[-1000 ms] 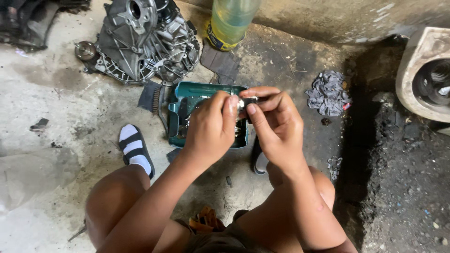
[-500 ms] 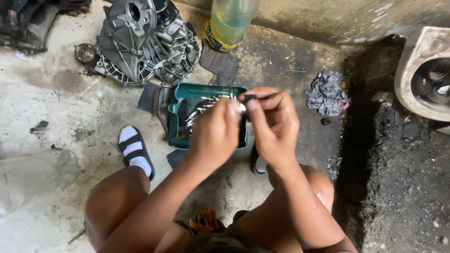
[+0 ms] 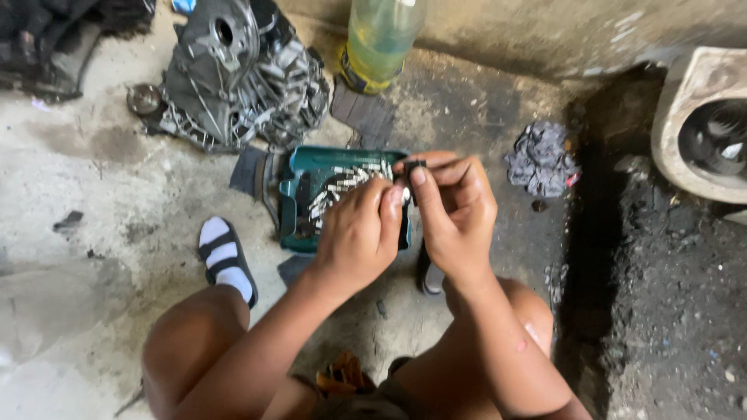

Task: The person sits on the floor and cleans multiple spark plugs one by one using a yellow-handled brush. They hold each spark plug in the left hand and scrub it with the brush in the right hand, then place it back into a green tray. The person also uses a small black tool to adjust or inspect the spark plug tip.

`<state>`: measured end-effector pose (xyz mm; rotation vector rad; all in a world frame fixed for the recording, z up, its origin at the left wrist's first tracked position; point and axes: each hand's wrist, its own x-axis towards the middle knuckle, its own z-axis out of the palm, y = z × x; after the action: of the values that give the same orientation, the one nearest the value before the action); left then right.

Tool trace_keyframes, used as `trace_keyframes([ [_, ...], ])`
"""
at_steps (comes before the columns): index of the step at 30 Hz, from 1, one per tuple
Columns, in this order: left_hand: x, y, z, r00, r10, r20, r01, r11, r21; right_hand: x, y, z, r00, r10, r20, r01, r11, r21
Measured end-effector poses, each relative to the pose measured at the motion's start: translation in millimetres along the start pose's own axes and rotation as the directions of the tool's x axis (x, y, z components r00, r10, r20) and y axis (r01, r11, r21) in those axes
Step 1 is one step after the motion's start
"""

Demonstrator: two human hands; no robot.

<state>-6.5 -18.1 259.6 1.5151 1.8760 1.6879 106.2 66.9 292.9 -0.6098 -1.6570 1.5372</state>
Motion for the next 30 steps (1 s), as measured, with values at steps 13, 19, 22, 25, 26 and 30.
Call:
trace_keyframes([
  [13, -1, 1, -1, 0.942, -0.323, 0.091, 0.335, 0.919, -0.206, -5, -7, 0, 0.982, -0.092, 0.163, 0.111, 0.988, -0.111],
  [19, -1, -1, -5, 0.995, 0.072, 0.074, -0.075, 0.997, 0.029, -2, -6, -1, 0.995, -0.008, -0.095, 0.003, 0.998, -0.055],
  [22, 0, -1, -4, 0.992, 0.042, 0.115, -0.04, 0.999, -0.024, 3, -7, -7, 0.99, 0.056, -0.128, -0.054, 0.998, 0.014],
  [25, 2, -1, -7, 0.993, -0.011, 0.113, 0.019, 0.998, -0.067, 3, -12, -14, 0.997, 0.029, -0.066, -0.027, 0.999, 0.03],
  [26, 2, -1, -8, 0.997, -0.002, 0.083, 0.009, 0.996, -0.084, 3, -13, -15, 0.999, 0.023, -0.046, -0.023, 1.0, 0.001],
  [30, 4, 2, -10, 0.999, -0.021, 0.037, 0.025, 0.993, -0.116, -1, -14, -13, 1.0, -0.011, 0.018, 0.014, 0.99, -0.139],
])
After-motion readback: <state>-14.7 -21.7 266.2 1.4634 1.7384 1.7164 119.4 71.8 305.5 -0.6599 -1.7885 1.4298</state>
